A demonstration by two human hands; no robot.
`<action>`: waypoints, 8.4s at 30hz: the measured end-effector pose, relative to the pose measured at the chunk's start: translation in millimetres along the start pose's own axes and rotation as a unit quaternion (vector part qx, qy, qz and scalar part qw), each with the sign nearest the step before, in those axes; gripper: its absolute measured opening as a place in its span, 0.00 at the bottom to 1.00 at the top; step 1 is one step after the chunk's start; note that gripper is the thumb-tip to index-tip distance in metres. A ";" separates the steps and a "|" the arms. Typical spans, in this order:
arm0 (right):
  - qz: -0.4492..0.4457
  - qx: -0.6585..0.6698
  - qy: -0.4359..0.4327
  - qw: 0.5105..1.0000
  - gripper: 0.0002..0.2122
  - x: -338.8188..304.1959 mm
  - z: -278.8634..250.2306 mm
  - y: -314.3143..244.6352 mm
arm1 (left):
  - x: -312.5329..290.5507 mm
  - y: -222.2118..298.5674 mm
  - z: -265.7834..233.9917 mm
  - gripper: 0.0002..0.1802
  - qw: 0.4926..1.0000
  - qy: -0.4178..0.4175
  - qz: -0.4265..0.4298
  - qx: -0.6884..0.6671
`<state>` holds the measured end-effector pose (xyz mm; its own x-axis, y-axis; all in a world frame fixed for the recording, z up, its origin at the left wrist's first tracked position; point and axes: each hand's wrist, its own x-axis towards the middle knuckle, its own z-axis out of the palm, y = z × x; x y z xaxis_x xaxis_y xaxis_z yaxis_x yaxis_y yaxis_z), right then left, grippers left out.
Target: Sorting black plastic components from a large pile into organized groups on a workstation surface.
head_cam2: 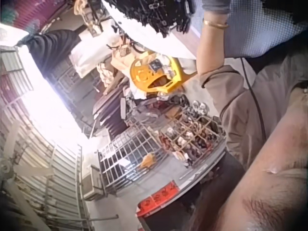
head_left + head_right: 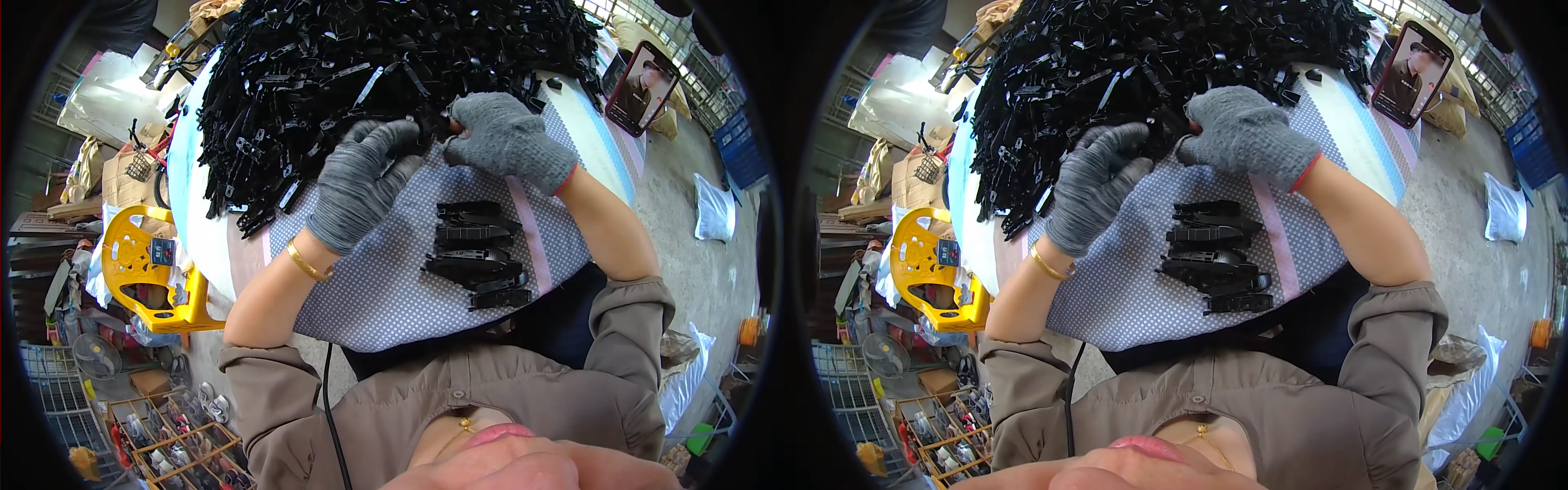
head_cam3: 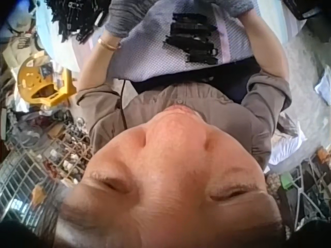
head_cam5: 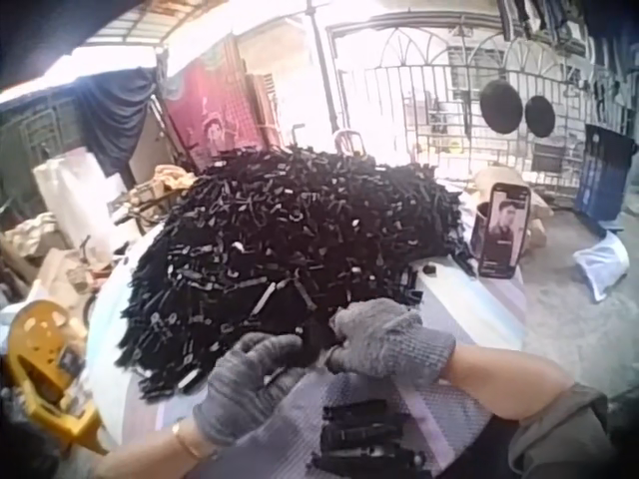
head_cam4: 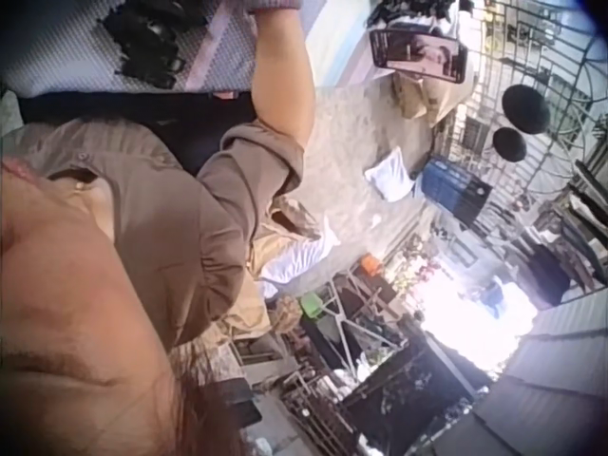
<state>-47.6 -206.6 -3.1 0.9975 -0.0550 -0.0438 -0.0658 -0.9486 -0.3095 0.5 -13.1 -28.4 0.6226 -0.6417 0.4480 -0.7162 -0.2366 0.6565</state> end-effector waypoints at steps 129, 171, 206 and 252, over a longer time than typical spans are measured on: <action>-0.168 0.043 -0.002 0.985 0.10 -5.3 20.5 19.8 | 5.4 -4.5 -16.1 0.24 0.844 -0.189 -0.098 0.493; -0.067 0.492 -0.011 0.868 0.10 -16.1 10.7 6.8 | -0.2 10.9 -16.4 0.15 0.951 -0.160 -0.217 -0.153; -0.102 -0.161 0.075 0.979 0.17 5.5 5.5 29.2 | 32.6 -3.8 -1.3 0.15 0.883 -0.039 0.097 0.458; -0.060 0.607 0.012 0.792 0.08 -5.9 10.9 12.9 | 9.8 4.3 -5.6 0.14 0.962 -0.109 -0.132 -0.212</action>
<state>-54.6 -215.1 -17.2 0.9976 -0.0062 0.0693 0.0695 0.0507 -0.9963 5.3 -16.4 -17.7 0.6517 -0.7484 0.1236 -0.3202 -0.1237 0.9393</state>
